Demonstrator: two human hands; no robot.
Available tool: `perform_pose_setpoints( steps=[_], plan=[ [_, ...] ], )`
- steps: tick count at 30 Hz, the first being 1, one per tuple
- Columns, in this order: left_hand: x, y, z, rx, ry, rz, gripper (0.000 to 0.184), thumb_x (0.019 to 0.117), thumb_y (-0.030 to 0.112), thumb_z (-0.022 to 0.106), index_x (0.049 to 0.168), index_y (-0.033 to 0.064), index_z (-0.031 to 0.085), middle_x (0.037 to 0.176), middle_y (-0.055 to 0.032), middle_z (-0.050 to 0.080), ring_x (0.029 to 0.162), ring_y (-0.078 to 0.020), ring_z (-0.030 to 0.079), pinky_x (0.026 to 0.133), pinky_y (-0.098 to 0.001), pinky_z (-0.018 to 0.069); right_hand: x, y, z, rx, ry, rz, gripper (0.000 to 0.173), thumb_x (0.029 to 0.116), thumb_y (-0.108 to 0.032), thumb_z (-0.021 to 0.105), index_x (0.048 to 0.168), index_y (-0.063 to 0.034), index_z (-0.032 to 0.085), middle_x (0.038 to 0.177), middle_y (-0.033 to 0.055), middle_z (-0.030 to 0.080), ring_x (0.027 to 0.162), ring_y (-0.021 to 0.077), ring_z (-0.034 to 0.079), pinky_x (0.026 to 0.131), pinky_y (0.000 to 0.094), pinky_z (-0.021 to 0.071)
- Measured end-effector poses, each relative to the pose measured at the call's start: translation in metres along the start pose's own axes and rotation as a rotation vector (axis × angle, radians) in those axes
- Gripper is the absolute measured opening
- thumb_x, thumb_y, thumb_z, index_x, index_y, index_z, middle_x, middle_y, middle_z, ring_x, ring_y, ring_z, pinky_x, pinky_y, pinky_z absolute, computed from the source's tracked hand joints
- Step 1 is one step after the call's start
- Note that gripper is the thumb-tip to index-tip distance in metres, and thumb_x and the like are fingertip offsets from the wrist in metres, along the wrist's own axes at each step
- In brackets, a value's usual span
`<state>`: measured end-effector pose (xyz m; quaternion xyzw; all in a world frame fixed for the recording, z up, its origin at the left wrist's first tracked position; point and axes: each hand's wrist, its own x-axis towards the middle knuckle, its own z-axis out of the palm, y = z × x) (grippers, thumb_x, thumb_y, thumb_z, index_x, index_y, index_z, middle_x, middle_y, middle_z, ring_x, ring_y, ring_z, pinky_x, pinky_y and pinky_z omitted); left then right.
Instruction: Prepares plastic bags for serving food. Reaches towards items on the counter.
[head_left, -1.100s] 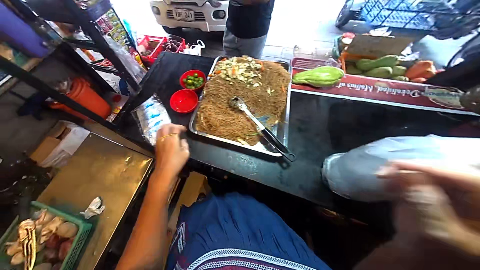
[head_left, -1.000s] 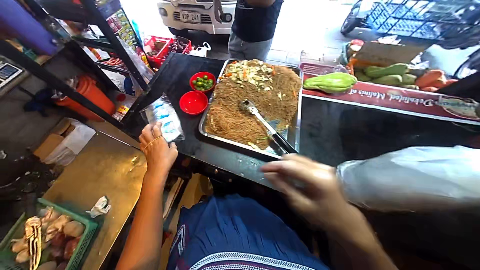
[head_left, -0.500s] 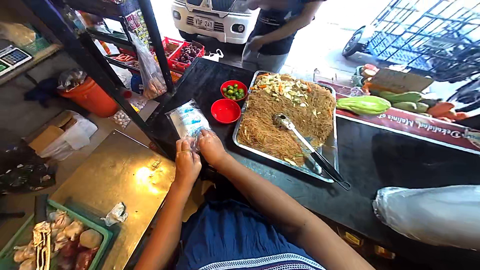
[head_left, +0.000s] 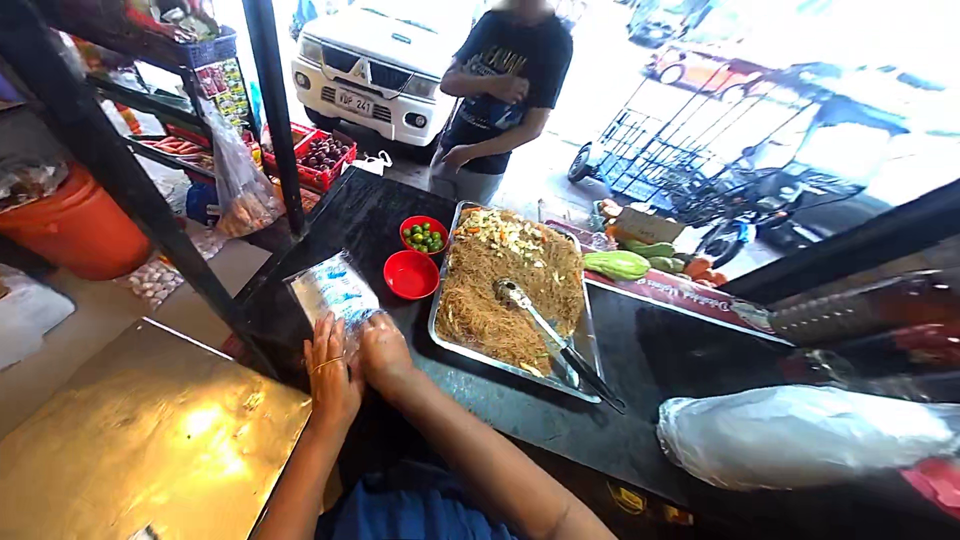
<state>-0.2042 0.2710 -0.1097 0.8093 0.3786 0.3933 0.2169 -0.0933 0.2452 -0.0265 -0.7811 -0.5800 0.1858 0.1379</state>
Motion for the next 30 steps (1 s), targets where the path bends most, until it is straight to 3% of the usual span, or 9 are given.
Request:
perform_pose_setpoints(
  steps=[3,9,14,16,19,22,25,28,30],
  plan=[
    [-0.002,-0.001,0.005,0.026,0.013,-0.011,0.051,0.0959,0.008,0.043,0.144,-0.0043,0.051,0.156,-0.0226,0.045,0.145,-0.0392,0.042,0.119,-0.0641,0.0264,0.007,0.020,0.019,0.074,0.117,-0.017,0.027,0.0979,-0.012,0.058,0.114,0.0027,0.073,0.127,0.0219,0.068,0.130,0.0363,0.058,0.111,0.0501,0.0450],
    [-0.001,0.001,0.010,0.010,0.018,-0.057,0.055,0.0899,0.000,0.048,0.144,-0.0036,0.052,0.156,-0.0256,0.043,0.146,-0.0425,0.039,0.118,-0.0692,0.0197,0.003,0.020,0.024,0.018,0.293,-0.068,0.023,0.0955,-0.005,0.059,0.109,0.0035,0.076,0.109,0.0212,0.075,0.111,0.0355,0.070,0.098,0.0496,0.0553],
    [-0.004,-0.002,0.004,-0.020,-0.024,-0.026,0.079,0.0694,0.014,0.067,0.145,-0.0028,0.051,0.159,-0.0263,0.037,0.150,-0.0474,0.028,0.117,-0.0728,0.0171,-0.005,0.000,-0.001,-0.016,-0.025,0.102,0.032,0.1012,-0.006,0.050,0.126,0.0101,0.063,0.126,0.0274,0.065,0.121,0.0380,0.064,0.103,0.0495,0.0514],
    [-0.002,0.001,0.002,-0.002,-0.027,-0.005,0.071,0.0761,0.021,0.064,0.144,0.0003,0.054,0.159,-0.0258,0.037,0.151,-0.0490,0.026,0.116,-0.0745,0.0167,-0.011,0.000,-0.002,0.027,-0.028,0.077,0.032,0.1000,-0.006,0.050,0.124,0.0119,0.061,0.123,0.0288,0.064,0.117,0.0387,0.065,0.100,0.0499,0.0527],
    [0.003,0.004,0.003,0.051,-0.015,0.016,0.056,0.0957,0.029,0.042,0.144,0.0062,0.056,0.159,-0.0209,0.040,0.150,-0.0478,0.029,0.115,-0.0748,0.0168,-0.018,0.004,-0.001,0.096,-0.006,0.029,0.034,0.1032,-0.011,0.048,0.127,0.0108,0.059,0.122,0.0287,0.065,0.115,0.0383,0.067,0.098,0.0489,0.0538],
    [0.011,0.000,0.007,0.154,0.007,0.092,0.056,0.1018,0.036,0.031,0.144,0.0109,0.058,0.157,-0.0148,0.047,0.149,-0.0451,0.033,0.115,-0.0735,0.0190,-0.021,0.016,0.010,0.130,0.067,-0.041,0.035,0.1035,-0.015,0.049,0.127,0.0073,0.061,0.124,0.0271,0.065,0.113,0.0362,0.068,0.097,0.0463,0.0554],
    [0.023,-0.001,0.005,0.256,-0.079,0.141,0.053,0.0994,0.031,0.037,0.144,0.0143,0.059,0.156,-0.0121,0.048,0.148,-0.0443,0.035,0.114,-0.0745,0.0205,-0.027,0.027,0.020,0.099,0.084,-0.153,0.034,0.1013,-0.004,0.049,0.131,0.0082,0.060,0.141,0.0289,0.058,0.132,0.0355,0.060,0.110,0.0425,0.0493],
    [0.035,0.005,0.000,0.314,-0.227,0.083,0.048,0.0932,0.023,0.052,0.137,0.0102,0.065,0.157,-0.0165,0.046,0.148,-0.0428,0.036,0.115,-0.0720,0.0216,-0.039,0.028,0.016,0.015,0.106,-0.253,0.033,0.0948,0.004,0.054,0.125,0.0053,0.066,0.134,0.0276,0.062,0.127,0.0374,0.062,0.107,0.0457,0.0509],
    [0.038,0.009,0.001,0.319,-0.274,0.011,0.041,0.0953,0.014,0.053,0.132,0.0093,0.068,0.159,-0.0169,0.043,0.150,-0.0408,0.033,0.118,-0.0687,0.0212,-0.051,0.024,0.007,-0.022,0.117,-0.312,0.031,0.0949,0.003,0.054,0.123,0.0029,0.068,0.129,0.0237,0.066,0.122,0.0360,0.065,0.103,0.0493,0.0524]
  ],
)
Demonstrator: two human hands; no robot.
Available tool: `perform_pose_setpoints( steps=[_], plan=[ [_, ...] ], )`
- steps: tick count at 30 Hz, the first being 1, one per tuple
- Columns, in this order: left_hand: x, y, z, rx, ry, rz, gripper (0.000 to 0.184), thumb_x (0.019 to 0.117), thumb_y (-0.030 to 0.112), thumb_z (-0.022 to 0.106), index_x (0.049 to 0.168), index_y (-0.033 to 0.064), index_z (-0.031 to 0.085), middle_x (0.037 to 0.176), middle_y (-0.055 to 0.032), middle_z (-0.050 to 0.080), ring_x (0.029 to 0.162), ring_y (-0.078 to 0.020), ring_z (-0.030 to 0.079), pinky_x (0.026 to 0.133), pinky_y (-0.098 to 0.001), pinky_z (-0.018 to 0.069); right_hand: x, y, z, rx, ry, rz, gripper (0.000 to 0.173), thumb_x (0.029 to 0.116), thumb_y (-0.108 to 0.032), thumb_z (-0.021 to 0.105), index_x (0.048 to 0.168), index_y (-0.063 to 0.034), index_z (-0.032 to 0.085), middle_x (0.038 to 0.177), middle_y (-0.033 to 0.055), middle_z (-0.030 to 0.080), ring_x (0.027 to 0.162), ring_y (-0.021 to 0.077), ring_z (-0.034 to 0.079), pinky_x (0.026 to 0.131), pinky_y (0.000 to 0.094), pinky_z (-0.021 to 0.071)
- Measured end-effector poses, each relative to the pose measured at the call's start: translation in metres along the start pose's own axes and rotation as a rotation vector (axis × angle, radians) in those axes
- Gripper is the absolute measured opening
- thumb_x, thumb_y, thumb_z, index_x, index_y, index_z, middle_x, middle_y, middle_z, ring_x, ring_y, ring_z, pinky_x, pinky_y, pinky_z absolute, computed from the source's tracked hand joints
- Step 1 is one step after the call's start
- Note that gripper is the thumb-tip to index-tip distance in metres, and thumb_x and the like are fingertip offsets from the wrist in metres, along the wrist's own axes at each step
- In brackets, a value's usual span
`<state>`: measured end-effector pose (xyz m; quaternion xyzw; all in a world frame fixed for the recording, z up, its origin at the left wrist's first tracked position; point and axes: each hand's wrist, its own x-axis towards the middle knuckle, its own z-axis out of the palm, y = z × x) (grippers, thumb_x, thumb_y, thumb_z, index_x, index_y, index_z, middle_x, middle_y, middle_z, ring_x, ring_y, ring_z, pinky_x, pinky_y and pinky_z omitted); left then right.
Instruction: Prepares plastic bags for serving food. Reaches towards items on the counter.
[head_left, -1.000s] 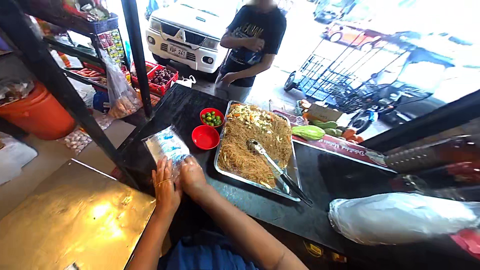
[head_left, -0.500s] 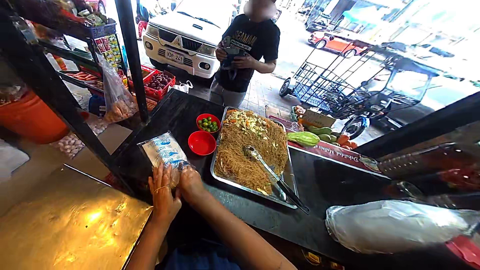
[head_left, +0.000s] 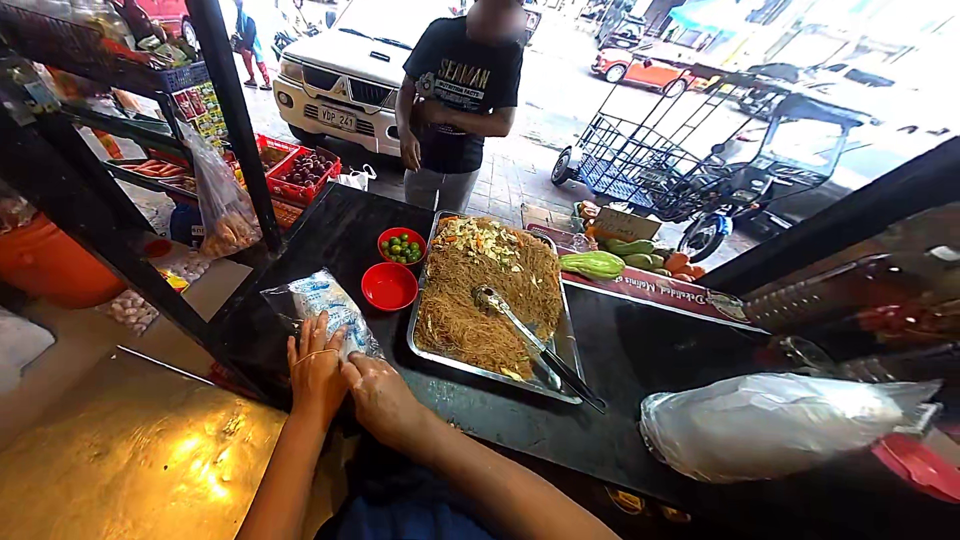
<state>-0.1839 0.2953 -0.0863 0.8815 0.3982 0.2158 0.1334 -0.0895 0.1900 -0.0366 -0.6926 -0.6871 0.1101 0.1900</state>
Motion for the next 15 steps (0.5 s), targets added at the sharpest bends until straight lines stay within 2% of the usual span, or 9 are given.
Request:
perform_pose_setpoints(
  steps=[2,4,8,10,12,15],
  plan=[
    [0.000,0.001,0.006,0.012,0.058,-0.016,0.037,0.0970,0.011,0.049,0.126,0.0069,0.071,0.157,-0.0159,0.046,0.149,-0.0399,0.036,0.117,-0.0684,0.0244,-0.009,-0.006,-0.015,-0.001,0.010,-0.044,0.029,0.0945,0.002,0.054,0.120,0.0017,0.069,0.125,0.0207,0.069,0.120,0.0335,0.066,0.106,0.0501,0.0500],
    [-0.001,0.003,0.010,0.023,0.117,-0.019,0.036,0.0939,0.008,0.050,0.123,0.0043,0.072,0.155,-0.0164,0.049,0.147,-0.0404,0.039,0.115,-0.0695,0.0263,-0.020,-0.007,-0.030,0.035,0.022,-0.067,0.026,0.0925,0.003,0.055,0.115,0.0035,0.069,0.120,0.0212,0.069,0.117,0.0333,0.067,0.107,0.0500,0.0483],
    [-0.001,0.013,0.009,0.037,0.137,-0.065,0.035,0.0968,0.000,0.050,0.125,0.0004,0.070,0.153,-0.0194,0.050,0.146,-0.0417,0.041,0.116,-0.0689,0.0266,-0.054,-0.007,-0.063,0.105,-0.009,-0.100,0.018,0.0968,-0.002,0.054,0.108,0.0036,0.067,0.114,0.0205,0.070,0.117,0.0326,0.067,0.112,0.0550,0.0421],
    [0.000,0.015,0.009,0.053,0.127,-0.091,0.034,0.0983,0.002,0.049,0.126,-0.0019,0.069,0.153,-0.0190,0.050,0.146,-0.0413,0.040,0.117,-0.0672,0.0262,-0.074,-0.008,-0.089,0.172,-0.007,-0.122,0.016,0.0999,-0.008,0.053,0.103,0.0011,0.066,0.108,0.0174,0.071,0.115,0.0300,0.068,0.113,0.0531,0.0414],
    [0.002,0.014,0.008,0.057,0.062,-0.131,0.035,0.0972,0.005,0.050,0.127,-0.0060,0.066,0.157,-0.0195,0.044,0.150,-0.0416,0.034,0.119,-0.0663,0.0214,-0.098,-0.002,-0.121,0.399,0.055,-0.200,0.019,0.0981,-0.012,0.053,0.097,0.0013,0.066,0.100,0.0164,0.070,0.106,0.0279,0.067,0.106,0.0475,0.0457],
    [0.003,0.005,0.009,0.016,0.003,-0.136,0.043,0.0923,0.019,0.062,0.126,-0.0071,0.066,0.162,-0.0191,0.037,0.153,-0.0394,0.027,0.121,-0.0650,0.0162,-0.132,0.011,-0.169,0.665,0.187,-0.292,0.032,0.1039,-0.021,0.045,0.100,0.0020,0.066,0.097,0.0115,0.067,0.099,0.0168,0.065,0.093,0.0343,0.0527]
  ],
)
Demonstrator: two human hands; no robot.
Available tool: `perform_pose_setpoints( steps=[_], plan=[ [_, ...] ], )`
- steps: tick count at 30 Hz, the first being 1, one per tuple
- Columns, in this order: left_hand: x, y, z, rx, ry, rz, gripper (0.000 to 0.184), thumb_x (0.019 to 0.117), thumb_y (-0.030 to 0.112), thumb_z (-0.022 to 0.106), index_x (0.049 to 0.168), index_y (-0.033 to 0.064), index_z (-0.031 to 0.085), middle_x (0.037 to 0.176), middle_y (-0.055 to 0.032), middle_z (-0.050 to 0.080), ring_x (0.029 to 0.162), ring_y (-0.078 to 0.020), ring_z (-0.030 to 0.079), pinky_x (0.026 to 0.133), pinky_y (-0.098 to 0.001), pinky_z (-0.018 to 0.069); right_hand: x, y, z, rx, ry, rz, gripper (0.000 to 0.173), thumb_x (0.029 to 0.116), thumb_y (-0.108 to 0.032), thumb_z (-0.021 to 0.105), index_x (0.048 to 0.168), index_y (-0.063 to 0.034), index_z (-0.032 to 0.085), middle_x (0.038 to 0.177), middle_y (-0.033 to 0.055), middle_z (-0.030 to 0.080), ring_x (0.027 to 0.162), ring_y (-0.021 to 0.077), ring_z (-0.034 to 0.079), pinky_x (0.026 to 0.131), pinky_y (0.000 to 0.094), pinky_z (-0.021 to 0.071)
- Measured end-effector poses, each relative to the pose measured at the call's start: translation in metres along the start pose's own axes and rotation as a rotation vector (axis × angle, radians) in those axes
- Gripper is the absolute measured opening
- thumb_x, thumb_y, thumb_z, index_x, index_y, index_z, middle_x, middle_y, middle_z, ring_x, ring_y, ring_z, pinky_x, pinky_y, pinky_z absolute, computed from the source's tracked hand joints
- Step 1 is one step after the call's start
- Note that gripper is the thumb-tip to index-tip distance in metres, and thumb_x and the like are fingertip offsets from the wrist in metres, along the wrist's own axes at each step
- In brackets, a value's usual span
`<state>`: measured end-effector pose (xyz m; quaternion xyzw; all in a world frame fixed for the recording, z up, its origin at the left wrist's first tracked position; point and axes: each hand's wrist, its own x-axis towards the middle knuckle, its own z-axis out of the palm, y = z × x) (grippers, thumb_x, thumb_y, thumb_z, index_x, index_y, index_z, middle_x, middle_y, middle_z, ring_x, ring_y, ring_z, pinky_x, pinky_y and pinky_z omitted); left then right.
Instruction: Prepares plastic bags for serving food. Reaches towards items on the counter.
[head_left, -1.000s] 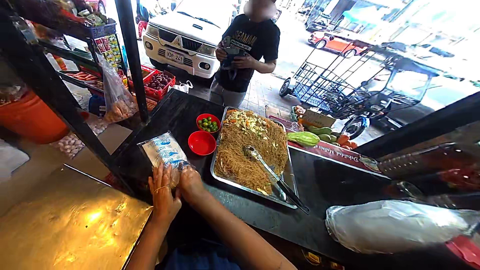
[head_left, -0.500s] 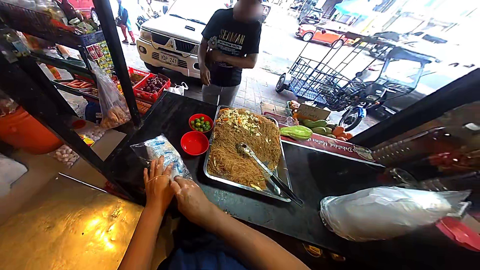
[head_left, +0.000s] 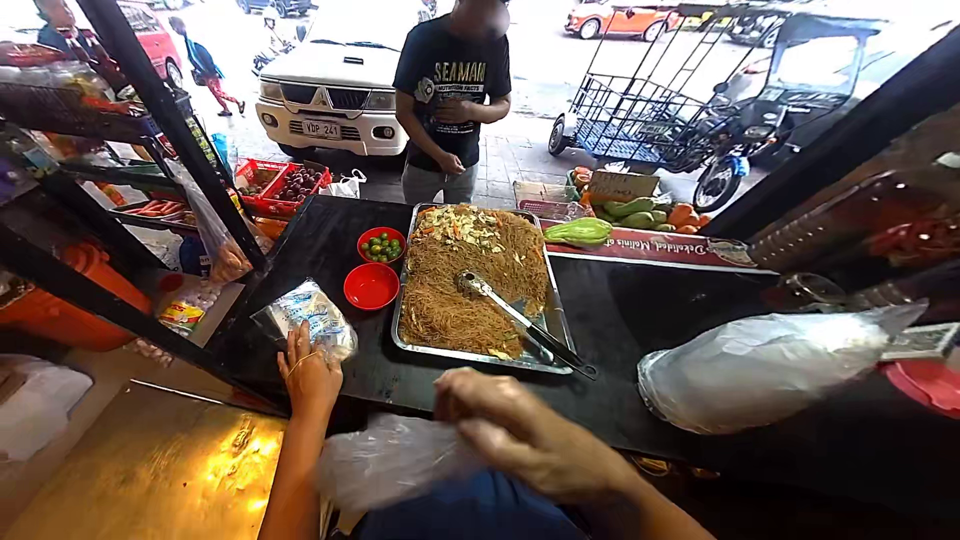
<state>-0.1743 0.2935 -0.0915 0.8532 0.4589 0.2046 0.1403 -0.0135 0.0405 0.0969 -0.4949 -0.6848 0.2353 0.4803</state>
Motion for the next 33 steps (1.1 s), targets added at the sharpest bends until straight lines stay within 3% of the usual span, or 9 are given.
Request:
perform_pose_setpoints(
  steps=[3,6,10,14,19,22,26,29,33],
  plan=[
    [-0.001,-0.019,-0.015,-0.330,-0.042,0.167,0.085,0.0770,0.027,0.078,0.146,-0.0095,0.046,0.163,-0.0316,0.025,0.153,-0.0486,0.018,0.120,-0.0688,0.0151,-0.017,-0.005,-0.038,0.108,0.177,0.056,0.034,0.1087,-0.027,0.044,0.095,-0.0032,0.063,0.098,0.0019,0.064,0.093,0.0025,0.061,0.083,0.0211,0.0519],
    [-0.007,-0.040,-0.060,-0.716,-0.064,0.256,0.100,0.0761,0.029,0.075,0.156,-0.0081,0.026,0.164,-0.0290,0.021,0.154,-0.0343,0.023,0.122,-0.0500,0.0281,-0.034,0.003,-0.063,0.308,0.284,0.123,0.015,0.1071,-0.019,0.052,0.096,-0.0105,0.056,0.091,-0.0050,0.060,0.083,0.0001,0.060,0.074,0.0189,0.0521],
    [-0.024,-0.018,-0.144,-0.985,0.154,0.130,0.074,0.0908,0.034,0.064,0.151,0.0020,0.035,0.156,-0.0098,0.042,0.141,-0.0173,0.044,0.107,-0.0383,0.0460,-0.045,0.006,-0.070,0.418,0.355,0.158,0.007,0.1021,-0.005,0.055,0.106,-0.0096,0.052,0.086,-0.0054,0.063,0.075,0.0022,0.063,0.069,0.0211,0.0559],
    [-0.037,0.102,-0.171,-0.932,-0.011,0.607,0.080,0.0858,0.070,0.066,0.151,0.0272,0.045,0.156,0.0076,0.047,0.145,-0.0135,0.041,0.119,-0.0379,0.0363,-0.041,0.014,-0.049,0.200,0.377,0.148,0.011,0.1012,-0.009,0.061,0.106,0.0003,0.065,0.086,0.0002,0.068,0.069,0.0010,0.062,0.062,0.0182,0.0535],
    [-0.076,0.219,-0.095,-1.098,-0.388,0.656,0.043,0.0931,0.011,0.071,0.133,0.0019,0.058,0.109,-0.0022,0.073,0.094,-0.0078,0.070,0.084,-0.0267,0.0610,-0.059,0.017,-0.047,-0.095,0.470,0.041,0.021,0.0970,-0.019,0.071,0.092,0.0010,0.068,0.070,0.0020,0.064,0.060,-0.0004,0.053,0.057,0.0161,0.0456],
    [-0.084,0.237,-0.078,-1.230,-0.435,0.556,0.006,0.0988,0.010,0.062,0.103,0.0085,0.066,0.086,0.0054,0.070,0.075,-0.0006,0.066,0.068,-0.0169,0.0563,-0.086,0.008,-0.071,-0.057,0.639,0.144,0.033,0.0891,-0.030,0.080,0.102,-0.0020,0.069,0.063,-0.0086,0.049,0.054,-0.0065,0.038,0.051,0.0114,0.0327],
    [-0.087,0.261,-0.065,-1.238,-0.276,0.609,0.005,0.1011,0.014,0.061,0.102,0.0107,0.065,0.086,0.0084,0.069,0.075,0.0008,0.066,0.068,-0.0169,0.0574,-0.110,0.020,-0.076,0.194,0.490,0.213,0.085,0.0790,-0.040,0.086,0.141,0.0033,0.048,0.112,0.0056,0.065,0.101,0.0081,0.063,0.089,0.0266,0.0558],
    [-0.080,0.275,-0.061,-1.228,-0.087,0.546,0.008,0.1048,0.012,0.054,0.105,0.0126,0.062,0.087,0.0125,0.068,0.074,0.0020,0.065,0.067,-0.0165,0.0576,-0.125,0.036,-0.060,0.257,0.394,0.375,0.020,0.0872,-0.011,0.076,0.104,-0.0004,0.072,0.087,0.0021,0.073,0.077,0.0034,0.067,0.072,0.0254,0.0573],
    [-0.055,0.276,-0.055,-1.228,-0.007,0.275,0.014,0.1083,0.008,0.043,0.103,0.0061,0.055,0.082,0.0068,0.064,0.073,-0.0017,0.066,0.068,-0.0202,0.0590,-0.158,0.033,-0.087,0.216,0.493,0.430,0.017,0.0962,-0.008,0.060,0.101,0.0017,0.073,0.087,0.0028,0.072,0.067,0.0045,0.064,0.063,0.0246,0.0578]
  ],
)
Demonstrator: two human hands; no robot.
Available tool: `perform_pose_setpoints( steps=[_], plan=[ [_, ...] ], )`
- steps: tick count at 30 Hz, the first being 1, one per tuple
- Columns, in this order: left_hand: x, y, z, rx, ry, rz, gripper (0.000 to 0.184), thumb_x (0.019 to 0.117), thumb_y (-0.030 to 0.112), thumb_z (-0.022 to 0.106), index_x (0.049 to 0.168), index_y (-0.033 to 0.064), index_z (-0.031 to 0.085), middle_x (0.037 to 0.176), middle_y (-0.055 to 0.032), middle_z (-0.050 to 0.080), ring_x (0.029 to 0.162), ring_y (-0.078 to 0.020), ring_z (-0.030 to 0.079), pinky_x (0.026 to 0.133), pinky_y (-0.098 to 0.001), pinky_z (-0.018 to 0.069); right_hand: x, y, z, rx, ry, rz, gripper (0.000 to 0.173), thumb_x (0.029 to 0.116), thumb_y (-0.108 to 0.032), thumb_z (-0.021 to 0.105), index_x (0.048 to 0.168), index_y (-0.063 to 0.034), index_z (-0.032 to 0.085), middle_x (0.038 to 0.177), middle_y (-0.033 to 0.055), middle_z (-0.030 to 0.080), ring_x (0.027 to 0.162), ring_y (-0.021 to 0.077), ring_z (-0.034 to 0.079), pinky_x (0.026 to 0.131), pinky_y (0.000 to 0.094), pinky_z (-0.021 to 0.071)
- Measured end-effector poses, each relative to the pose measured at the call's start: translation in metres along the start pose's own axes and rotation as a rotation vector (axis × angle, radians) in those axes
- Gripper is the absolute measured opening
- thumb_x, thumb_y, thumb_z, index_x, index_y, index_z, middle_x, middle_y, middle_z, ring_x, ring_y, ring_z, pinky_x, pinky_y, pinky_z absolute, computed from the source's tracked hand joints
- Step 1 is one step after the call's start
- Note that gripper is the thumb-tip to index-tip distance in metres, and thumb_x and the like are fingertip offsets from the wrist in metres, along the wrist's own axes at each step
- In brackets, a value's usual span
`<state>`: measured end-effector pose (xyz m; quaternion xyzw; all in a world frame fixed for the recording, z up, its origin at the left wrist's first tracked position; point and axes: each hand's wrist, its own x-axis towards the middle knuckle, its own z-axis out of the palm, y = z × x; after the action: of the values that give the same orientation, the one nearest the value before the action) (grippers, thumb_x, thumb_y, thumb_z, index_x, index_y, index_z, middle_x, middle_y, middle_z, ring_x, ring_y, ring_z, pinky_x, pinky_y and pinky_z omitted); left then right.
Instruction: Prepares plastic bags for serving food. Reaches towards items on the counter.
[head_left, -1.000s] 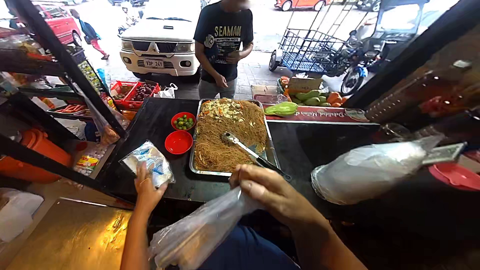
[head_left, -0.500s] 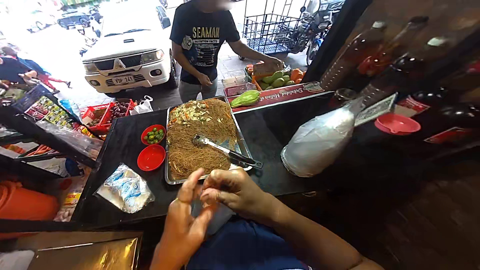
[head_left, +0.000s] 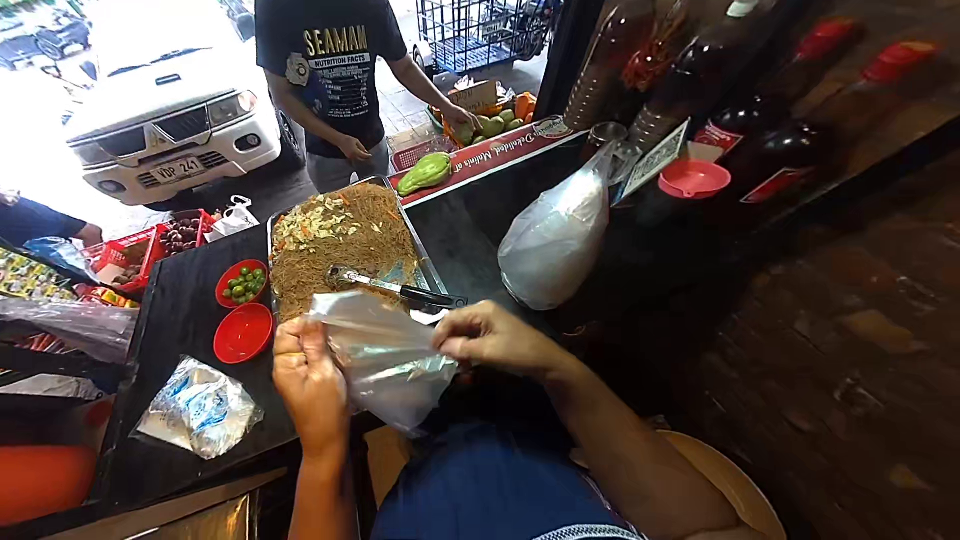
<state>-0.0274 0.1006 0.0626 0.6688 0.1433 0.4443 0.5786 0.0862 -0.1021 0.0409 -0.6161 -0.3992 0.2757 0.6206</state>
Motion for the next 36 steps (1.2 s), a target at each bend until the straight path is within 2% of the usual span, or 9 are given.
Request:
perform_pose_setpoints(
  steps=[3,5,8,11,16,20,25,32,36],
  plan=[
    [-0.001,-0.012,0.002,-0.075,0.071,-0.163,0.020,0.1105,0.009,0.037,0.109,0.0018,0.056,0.090,0.0002,0.067,0.082,-0.0068,0.069,0.077,-0.0262,0.0609,-0.007,0.009,-0.019,0.341,0.219,0.071,0.025,0.1007,-0.015,0.049,0.095,-0.0061,0.072,0.090,-0.0003,0.072,0.083,0.0087,0.068,0.080,0.0303,0.0585],
    [-0.005,-0.017,0.008,-0.122,0.120,-0.222,0.023,0.1105,0.008,0.035,0.113,0.0009,0.056,0.094,-0.0020,0.067,0.088,-0.0085,0.069,0.081,-0.0283,0.0605,-0.008,0.025,-0.017,0.654,0.243,0.169,0.059,0.1075,-0.046,0.026,0.107,-0.0068,0.070,0.103,0.0065,0.074,0.096,0.0182,0.071,0.087,0.0381,0.0586],
    [-0.007,-0.025,0.009,-0.165,0.176,-0.241,0.025,0.1111,0.010,0.033,0.119,-0.0004,0.055,0.100,-0.0044,0.067,0.093,-0.0103,0.069,0.086,-0.0311,0.0597,-0.012,0.048,-0.008,0.857,0.098,0.243,0.093,0.0924,-0.084,0.028,0.126,-0.0046,0.064,0.116,0.0134,0.074,0.106,0.0273,0.072,0.091,0.0452,0.0592],
    [-0.009,-0.032,0.003,-0.168,0.232,-0.244,0.029,0.1119,0.013,0.030,0.123,-0.0006,0.054,0.105,-0.0063,0.066,0.099,-0.0124,0.068,0.090,-0.0335,0.0583,-0.012,0.046,0.001,0.745,0.039,0.237,0.058,0.0982,-0.050,0.059,0.132,-0.0024,0.062,0.117,0.0133,0.074,0.107,0.0266,0.072,0.096,0.0424,0.0581],
    [-0.021,-0.032,-0.004,-0.283,0.214,-0.323,0.047,0.1129,0.032,0.024,0.144,0.0029,0.046,0.129,-0.0079,0.063,0.118,-0.0146,0.063,0.102,-0.0374,0.0535,0.002,0.028,0.021,0.528,0.203,0.205,0.023,0.0985,-0.001,0.060,0.118,0.0091,0.067,0.105,0.0161,0.075,0.095,0.0236,0.074,0.092,0.0386,0.0609],
    [-0.032,-0.038,-0.008,-0.252,0.072,-0.285,0.035,0.0892,0.003,0.067,0.117,-0.0017,0.046,0.090,-0.0059,0.066,0.078,-0.0127,0.070,0.070,-0.0295,0.0627,0.009,0.026,0.027,0.452,0.366,0.151,0.006,0.0975,0.001,0.062,0.098,0.0028,0.067,0.086,0.0069,0.073,0.080,0.0143,0.072,0.082,0.0319,0.0623],
    [-0.035,-0.041,-0.027,-0.194,0.029,-0.318,0.004,0.0966,-0.005,0.058,0.100,-0.0036,0.060,0.074,-0.0057,0.069,0.061,-0.0144,0.069,0.060,-0.0304,0.0620,0.009,0.022,0.010,0.423,0.375,0.110,0.009,0.0934,0.006,0.064,0.102,0.0032,0.068,0.089,0.0096,0.075,0.082,0.0165,0.074,0.082,0.0329,0.0628],
    [-0.042,-0.033,-0.062,-0.254,-0.071,-0.485,0.020,0.1012,-0.001,0.046,0.102,-0.0029,0.066,0.085,-0.0104,0.075,0.072,-0.0180,0.074,0.068,-0.0331,0.0636,0.007,0.017,0.000,0.378,0.350,0.075,0.017,0.1012,0.002,0.054,0.095,0.0020,0.070,0.083,0.0070,0.075,0.076,0.0155,0.074,0.078,0.0326,0.0639],
    [-0.048,-0.035,-0.075,0.378,-0.153,-0.067,0.069,0.0797,0.007,0.066,0.141,-0.0123,0.040,0.145,-0.0246,0.048,0.130,-0.0235,0.052,0.104,-0.0373,0.0472,0.006,0.014,0.002,0.211,0.259,-0.003,0.014,0.0993,0.000,0.057,0.099,0.0008,0.071,0.085,0.0026,0.074,0.078,0.0107,0.072,0.078,0.0305,0.0627]
  ],
)
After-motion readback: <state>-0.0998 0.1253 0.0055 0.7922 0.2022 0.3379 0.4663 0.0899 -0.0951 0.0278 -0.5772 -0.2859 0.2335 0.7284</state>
